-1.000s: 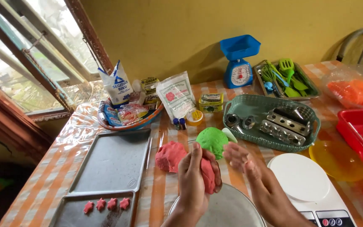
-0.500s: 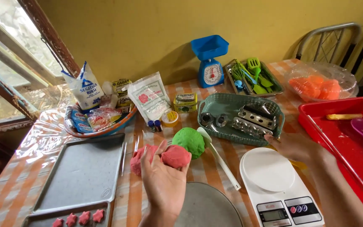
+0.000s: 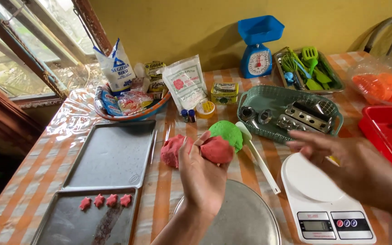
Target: Using a star-shaped cookie cutter to create shapes from pink dough and placing them on a baking tray in organized rows.
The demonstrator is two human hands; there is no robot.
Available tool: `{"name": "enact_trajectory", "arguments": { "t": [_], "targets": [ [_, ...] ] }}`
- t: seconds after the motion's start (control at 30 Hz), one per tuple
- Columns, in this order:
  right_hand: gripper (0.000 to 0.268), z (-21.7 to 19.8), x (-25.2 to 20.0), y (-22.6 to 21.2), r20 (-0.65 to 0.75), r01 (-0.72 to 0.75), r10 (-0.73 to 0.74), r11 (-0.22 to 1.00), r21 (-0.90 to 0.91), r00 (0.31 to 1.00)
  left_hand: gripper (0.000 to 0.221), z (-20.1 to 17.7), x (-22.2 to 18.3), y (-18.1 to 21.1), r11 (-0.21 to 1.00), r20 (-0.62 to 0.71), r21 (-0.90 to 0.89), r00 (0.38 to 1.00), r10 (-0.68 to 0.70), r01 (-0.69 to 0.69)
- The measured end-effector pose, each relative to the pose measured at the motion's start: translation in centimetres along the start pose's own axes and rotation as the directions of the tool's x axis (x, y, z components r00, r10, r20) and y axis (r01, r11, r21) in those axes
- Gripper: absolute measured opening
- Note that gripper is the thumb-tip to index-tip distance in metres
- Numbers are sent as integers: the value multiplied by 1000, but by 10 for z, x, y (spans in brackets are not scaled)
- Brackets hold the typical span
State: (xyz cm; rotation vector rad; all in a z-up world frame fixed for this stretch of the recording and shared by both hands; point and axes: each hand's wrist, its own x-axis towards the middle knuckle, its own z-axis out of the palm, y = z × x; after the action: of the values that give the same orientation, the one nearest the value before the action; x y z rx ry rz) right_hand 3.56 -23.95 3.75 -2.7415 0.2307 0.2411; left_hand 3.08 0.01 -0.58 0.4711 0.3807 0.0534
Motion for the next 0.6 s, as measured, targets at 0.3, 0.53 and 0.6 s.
{"name": "enact_trajectory", "arguments": {
  "t": [0.3,0.53,0.6],
  "targets": [
    [71,95,-48,-61,-134,860,-886,379,342,444,60,7,-19,2,997,-12,46,998,65,-65],
    [68,104,-56,-65,-275,918,-903,240,315,331,58,5,-25,5,991,21,44,992,122,-123],
    [82,96,-60,-67,-230,888,-897,281,363,378,61,5,-24,6,993,15,72,995,96,-96]
  ]
}}
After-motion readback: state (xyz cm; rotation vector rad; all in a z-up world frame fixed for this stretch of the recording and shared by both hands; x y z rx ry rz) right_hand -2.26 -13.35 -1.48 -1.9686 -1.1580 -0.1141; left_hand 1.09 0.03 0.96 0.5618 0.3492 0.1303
